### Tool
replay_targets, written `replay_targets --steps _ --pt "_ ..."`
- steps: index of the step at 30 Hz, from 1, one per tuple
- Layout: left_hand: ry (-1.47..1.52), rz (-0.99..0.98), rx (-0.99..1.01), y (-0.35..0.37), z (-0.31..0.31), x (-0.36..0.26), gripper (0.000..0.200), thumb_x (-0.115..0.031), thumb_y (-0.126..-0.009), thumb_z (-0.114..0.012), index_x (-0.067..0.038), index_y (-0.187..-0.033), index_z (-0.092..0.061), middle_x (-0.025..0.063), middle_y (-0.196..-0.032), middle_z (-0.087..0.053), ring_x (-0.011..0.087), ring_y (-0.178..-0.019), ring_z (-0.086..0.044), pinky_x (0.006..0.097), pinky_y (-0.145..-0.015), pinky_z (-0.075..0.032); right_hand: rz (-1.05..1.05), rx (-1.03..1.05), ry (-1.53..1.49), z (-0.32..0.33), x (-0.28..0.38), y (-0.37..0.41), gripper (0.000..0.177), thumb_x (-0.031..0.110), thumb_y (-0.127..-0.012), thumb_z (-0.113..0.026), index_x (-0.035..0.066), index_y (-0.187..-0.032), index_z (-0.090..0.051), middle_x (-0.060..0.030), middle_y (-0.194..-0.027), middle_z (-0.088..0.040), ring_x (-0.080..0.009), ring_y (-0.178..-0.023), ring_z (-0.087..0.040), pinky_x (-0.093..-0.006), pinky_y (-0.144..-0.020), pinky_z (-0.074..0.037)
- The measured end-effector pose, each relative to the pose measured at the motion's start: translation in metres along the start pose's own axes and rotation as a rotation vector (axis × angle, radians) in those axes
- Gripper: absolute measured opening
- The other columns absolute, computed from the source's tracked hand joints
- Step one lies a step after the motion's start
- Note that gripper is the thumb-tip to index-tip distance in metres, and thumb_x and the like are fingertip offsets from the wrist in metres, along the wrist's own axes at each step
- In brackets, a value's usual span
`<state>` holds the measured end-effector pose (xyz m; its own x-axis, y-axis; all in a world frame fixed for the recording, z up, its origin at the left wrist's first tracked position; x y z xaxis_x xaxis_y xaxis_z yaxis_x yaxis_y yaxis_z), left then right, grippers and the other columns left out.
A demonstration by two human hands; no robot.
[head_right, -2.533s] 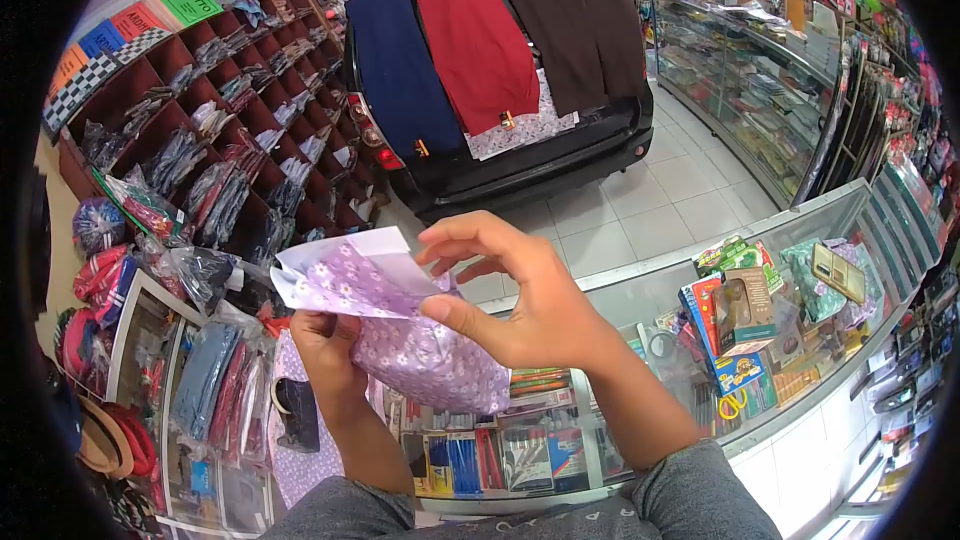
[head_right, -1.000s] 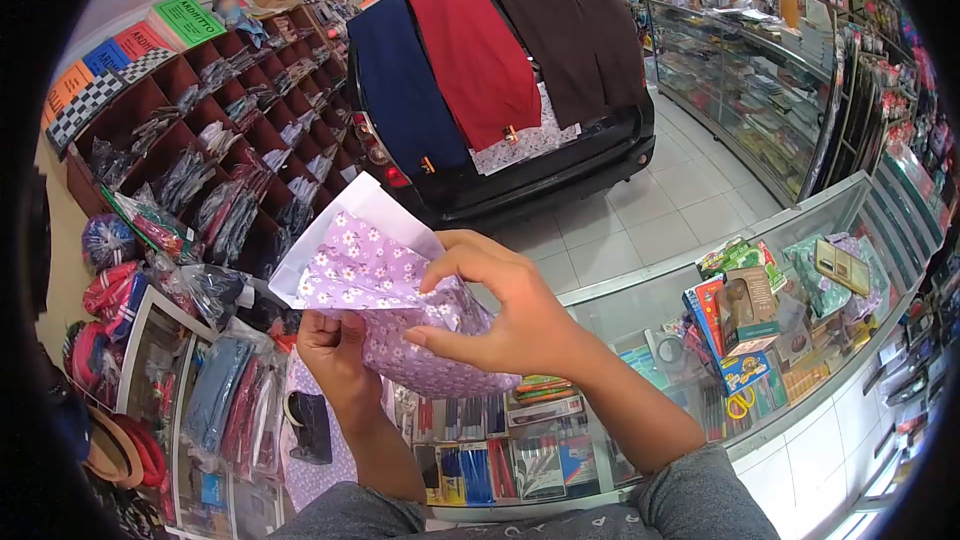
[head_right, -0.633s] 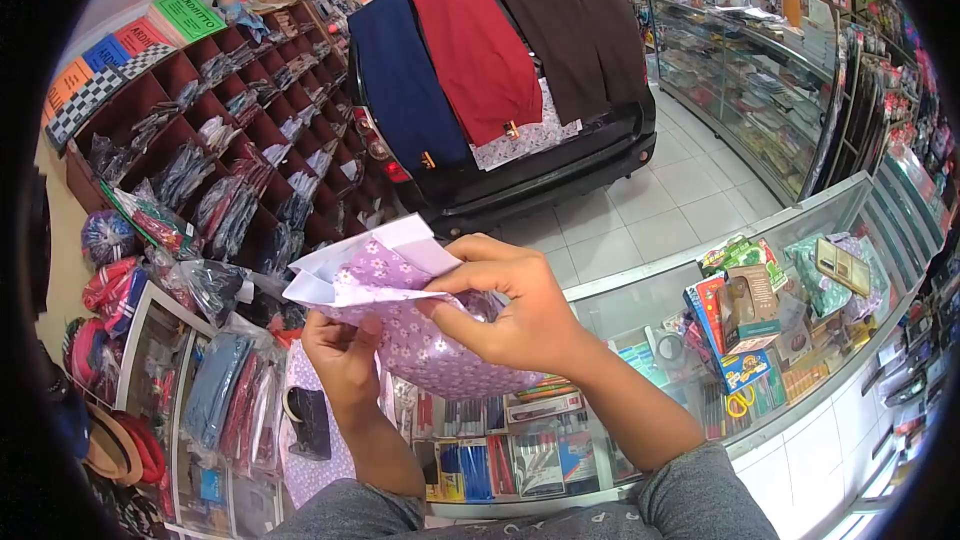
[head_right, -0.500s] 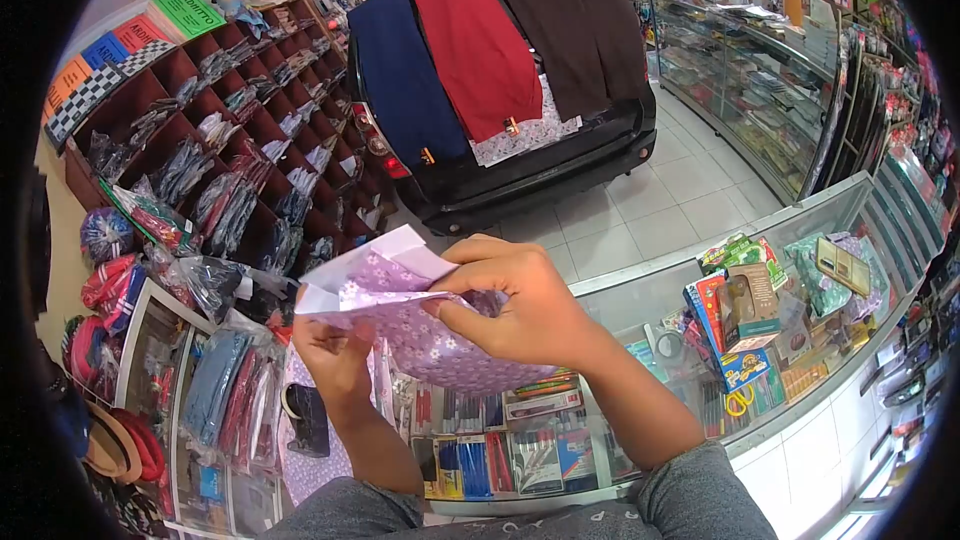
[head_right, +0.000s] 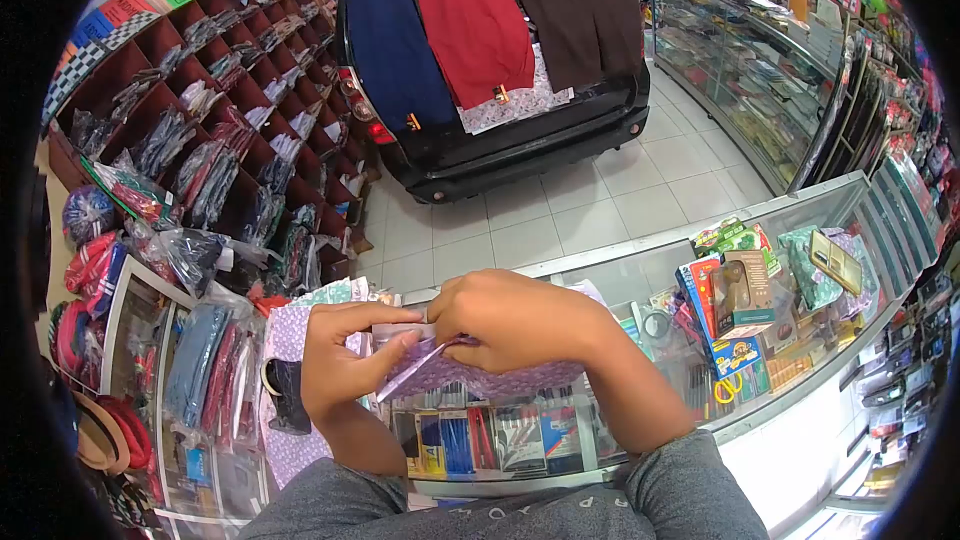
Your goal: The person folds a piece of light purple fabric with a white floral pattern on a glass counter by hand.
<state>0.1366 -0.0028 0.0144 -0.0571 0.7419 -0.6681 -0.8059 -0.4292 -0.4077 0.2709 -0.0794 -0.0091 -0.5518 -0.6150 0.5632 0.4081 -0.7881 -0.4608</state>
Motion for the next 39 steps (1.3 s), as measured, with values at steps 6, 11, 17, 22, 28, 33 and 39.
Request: replay_targets --steps 6,11,17,22,28,33,39 --pt "-0.052 0.002 0.074 -0.002 -0.005 0.004 0.022 -0.004 -0.080 -0.082 0.000 -0.101 -0.080 0.0145 -0.089 -0.079 0.0225 -0.076 -0.077 0.0299 -0.068 -0.057 -0.084 0.118 0.042 -0.009 -0.008 -0.002 0.013 0.009 -0.081 -0.074 -0.004 -0.085 -0.074 -0.0171 -0.093 -0.072 -0.0379 -0.096 -0.068 -0.0466 -0.085 -0.055" --pt "-0.053 -0.074 0.036 0.001 0.001 0.008 0.025 -0.004 -0.077 -0.084 0.000 -0.101 -0.080 0.0143 -0.088 -0.079 0.0223 -0.074 -0.075 0.0303 -0.066 -0.057 -0.077 0.012 0.004 -0.005 -0.006 -0.002 0.013 0.009 -0.081 -0.073 -0.003 -0.085 -0.074 -0.0173 -0.091 -0.072 -0.0377 -0.097 -0.068 -0.0462 -0.086 -0.055" --pt "-0.081 -0.085 0.034 -0.002 0.005 0.002 0.025 -0.004 -0.076 -0.085 0.000 -0.100 -0.079 0.0137 -0.090 -0.078 0.0231 -0.078 -0.076 0.0304 -0.072 -0.058 -0.080 -0.005 0.037 -0.002 -0.005 -0.002 0.014 0.009 -0.081 -0.072 -0.003 -0.087 -0.075 -0.0172 -0.090 -0.072 -0.0362 -0.097 -0.067 -0.0458 -0.087 -0.055" --pt "-0.016 -0.055 0.017 -0.004 0.005 0.003 0.027 0.001 -0.072 -0.085 -0.001 -0.098 -0.080 0.0124 -0.093 -0.078 0.0206 -0.081 -0.076 0.0293 -0.070 -0.056 -0.074 -0.019 0.027 0.000 -0.001 -0.002 0.014 0.010 -0.082 -0.072 -0.002 -0.087 -0.075 -0.0163 -0.095 -0.072 -0.0352 -0.099 -0.066 -0.0451 -0.089 -0.054" --pt "0.170 -0.101 -0.102 -0.001 0.013 0.012 0.018 0.009 -0.069 -0.076 0.000 -0.084 -0.079 0.0162 -0.093 -0.077 0.0210 -0.080 -0.074 0.0288 -0.072 -0.056 -0.050 -0.179 0.066 0.008 -0.001 0.000 0.018 0.014 -0.080 -0.076 0.002 -0.092 -0.078 -0.0148 -0.103 -0.073 -0.0337 -0.103 -0.066 -0.0448 -0.089 -0.054" --pt "0.096 -0.052 -0.083 -0.003 0.010 0.017 0.010 0.006 -0.069 -0.074 0.002 -0.078 -0.074 0.0176 -0.094 -0.079 0.0213 -0.079 -0.075 0.0297 -0.070 -0.056 -0.083 -0.150 0.091 0.010 -0.001 0.000 0.017 0.015 -0.079 -0.076 0.003 -0.091 -0.079 -0.0130 -0.104 -0.073 -0.0324 -0.103 -0.067 -0.0446 -0.088 -0.055" --pt "0.161 -0.134 -0.042 -0.002 0.012 0.011 0.011 0.006 -0.068 -0.073 0.000 -0.078 -0.072 0.0185 -0.094 -0.079 0.0229 -0.081 -0.077 0.0304 -0.072 -0.057 -0.054 -0.161 0.083 0.011 0.003 -0.002 0.016 0.016 -0.079 -0.076 0.004 -0.089 -0.079 -0.0111 -0.102 -0.075 -0.0301 -0.101 -0.067 -0.0438 -0.086 -0.055"
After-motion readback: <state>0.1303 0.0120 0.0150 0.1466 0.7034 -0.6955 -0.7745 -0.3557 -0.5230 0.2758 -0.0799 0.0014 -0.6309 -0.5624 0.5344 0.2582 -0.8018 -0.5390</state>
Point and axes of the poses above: each hand's wrist, its own y-axis away from the middle knuckle, its own z-axis out of the back of the hand, x = y × z, the point moved 7 cm from there along -y, towards the middle knuckle
